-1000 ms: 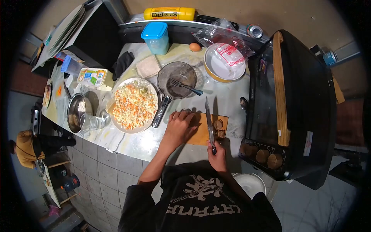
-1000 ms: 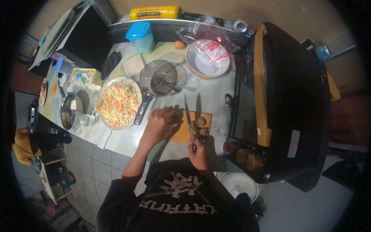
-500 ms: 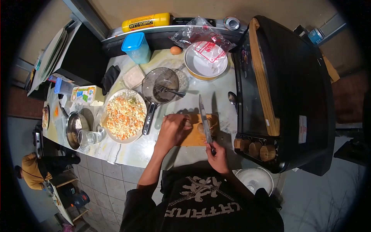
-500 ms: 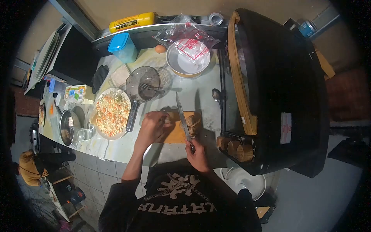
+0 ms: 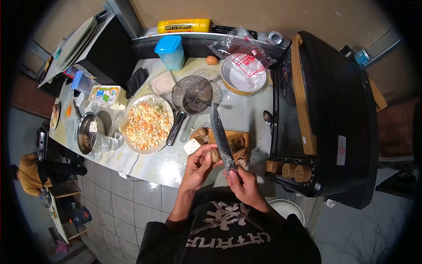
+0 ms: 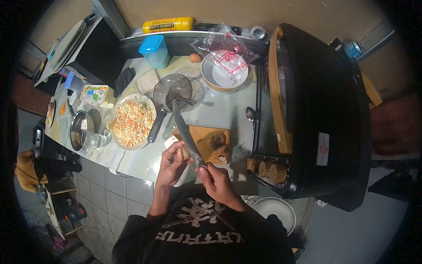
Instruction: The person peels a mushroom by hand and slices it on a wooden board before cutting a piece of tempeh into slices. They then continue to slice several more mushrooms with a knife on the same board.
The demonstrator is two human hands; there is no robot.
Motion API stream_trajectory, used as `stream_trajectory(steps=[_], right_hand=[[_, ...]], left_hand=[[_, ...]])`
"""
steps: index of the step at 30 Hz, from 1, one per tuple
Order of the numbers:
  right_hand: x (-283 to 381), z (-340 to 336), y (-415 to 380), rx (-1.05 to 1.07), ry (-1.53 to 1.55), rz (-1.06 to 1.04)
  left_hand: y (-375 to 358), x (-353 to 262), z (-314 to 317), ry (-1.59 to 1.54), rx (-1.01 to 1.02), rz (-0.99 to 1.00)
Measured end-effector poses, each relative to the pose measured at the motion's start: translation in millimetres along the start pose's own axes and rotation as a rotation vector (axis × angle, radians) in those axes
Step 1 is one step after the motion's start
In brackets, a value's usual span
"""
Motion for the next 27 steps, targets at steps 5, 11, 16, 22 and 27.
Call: stream_trajectory(steps=[5,11,16,22,27], right_hand=[[18.7,1.8,7.9,-0.037,-0.024,-0.074],[32.0,2.6,4.5,-0.032,-0.039,-0.078],[33.9,4.9,0.5,-0.045,-0.107,-0.161],[36.8,3.4,-0.9,-0.067,-0.157,-0.201],[38.4,2.8,-2.0,-0.095,-0.152,-0.212]], left_hand=[[-5.4,1.6,1.4,-0.058,0.091,0.103],[-12.7,-6.3,7.5,-0.076,0.082,0.229],[-16.9,-6.0,6.9,0.019,0.006,0.302],[-20.9,-5.0,7.5,0.027,-0.016,0.197],[-22.4,-10.4,13.6,0.097,-0.052,0.265]])
Point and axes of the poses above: each hand's wrist, its own y-axis towards the middle knuckle, its own z-axis out of the palm, x = y × z, the point moved 5 cm from there along y, towards the middle knuckle, and after that the axes turned 1 degree about -y, right-handed, at the moved point
